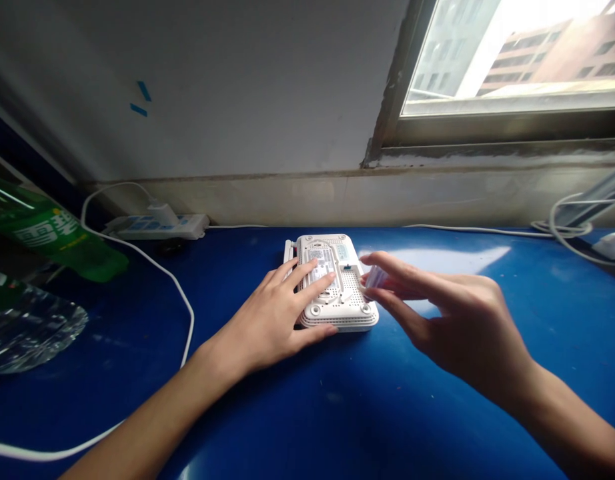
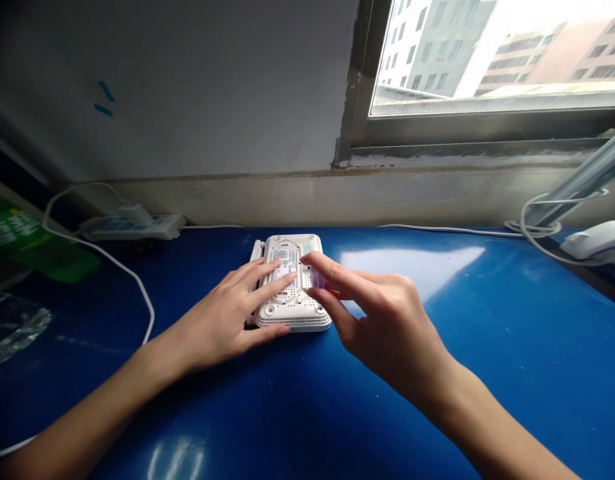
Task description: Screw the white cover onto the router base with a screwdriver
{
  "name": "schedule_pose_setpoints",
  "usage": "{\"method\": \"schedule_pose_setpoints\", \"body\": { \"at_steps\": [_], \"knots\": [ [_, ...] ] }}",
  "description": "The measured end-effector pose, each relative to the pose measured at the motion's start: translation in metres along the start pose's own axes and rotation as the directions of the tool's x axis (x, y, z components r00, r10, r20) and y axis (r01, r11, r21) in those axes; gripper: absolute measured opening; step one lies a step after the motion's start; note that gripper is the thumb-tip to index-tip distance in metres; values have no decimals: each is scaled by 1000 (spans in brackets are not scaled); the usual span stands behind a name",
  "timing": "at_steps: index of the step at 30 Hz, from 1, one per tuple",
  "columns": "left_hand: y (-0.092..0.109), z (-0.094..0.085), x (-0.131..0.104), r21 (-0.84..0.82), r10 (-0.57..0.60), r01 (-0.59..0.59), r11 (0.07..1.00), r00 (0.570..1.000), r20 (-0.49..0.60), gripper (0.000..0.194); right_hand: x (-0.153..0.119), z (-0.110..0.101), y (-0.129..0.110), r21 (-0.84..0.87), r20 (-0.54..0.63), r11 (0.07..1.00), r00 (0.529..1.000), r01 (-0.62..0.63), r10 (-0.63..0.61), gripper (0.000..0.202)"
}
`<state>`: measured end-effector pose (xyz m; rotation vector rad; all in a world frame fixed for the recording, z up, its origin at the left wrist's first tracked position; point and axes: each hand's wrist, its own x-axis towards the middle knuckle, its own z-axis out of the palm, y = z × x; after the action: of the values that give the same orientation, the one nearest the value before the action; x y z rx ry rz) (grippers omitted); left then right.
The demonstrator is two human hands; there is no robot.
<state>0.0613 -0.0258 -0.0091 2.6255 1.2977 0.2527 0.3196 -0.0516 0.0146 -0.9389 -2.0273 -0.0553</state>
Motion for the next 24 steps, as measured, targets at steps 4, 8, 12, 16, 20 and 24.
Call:
{"method": "schedule_pose_setpoints", "body": {
  "at_steps": [4,8,12,16,20,24],
  "knots": [
    [0,1,0,-3,0,0,1000,1000,-11,78,-5,8,-17,-179,-67,984,997,12,-24,44],
    [-1,3,0,-1,0,0,1000,1000,-13,78,-10,15,-29,-249,-97,968,995,-1,-24,42],
    [-1,3,-1,2,-3,3,1000,1000,-5,78,-9,14,-25,-242,-105,970,994,-8,-18,38],
    [-2,1,0,-5,3,-3,1000,1000,-5,78,-1,6,-11,-101,-24,995,1000,-15,13,35],
    [-2,1,0,-1,7,-7,1000,1000,-1,78,2,2,0,24,68,999,997,26,-27,36],
    [-2,2,0,-10,1,-1,1000,1000,-5,77,2,-2,4,198,190,980,981,-10,-28,47]
  ]
}}
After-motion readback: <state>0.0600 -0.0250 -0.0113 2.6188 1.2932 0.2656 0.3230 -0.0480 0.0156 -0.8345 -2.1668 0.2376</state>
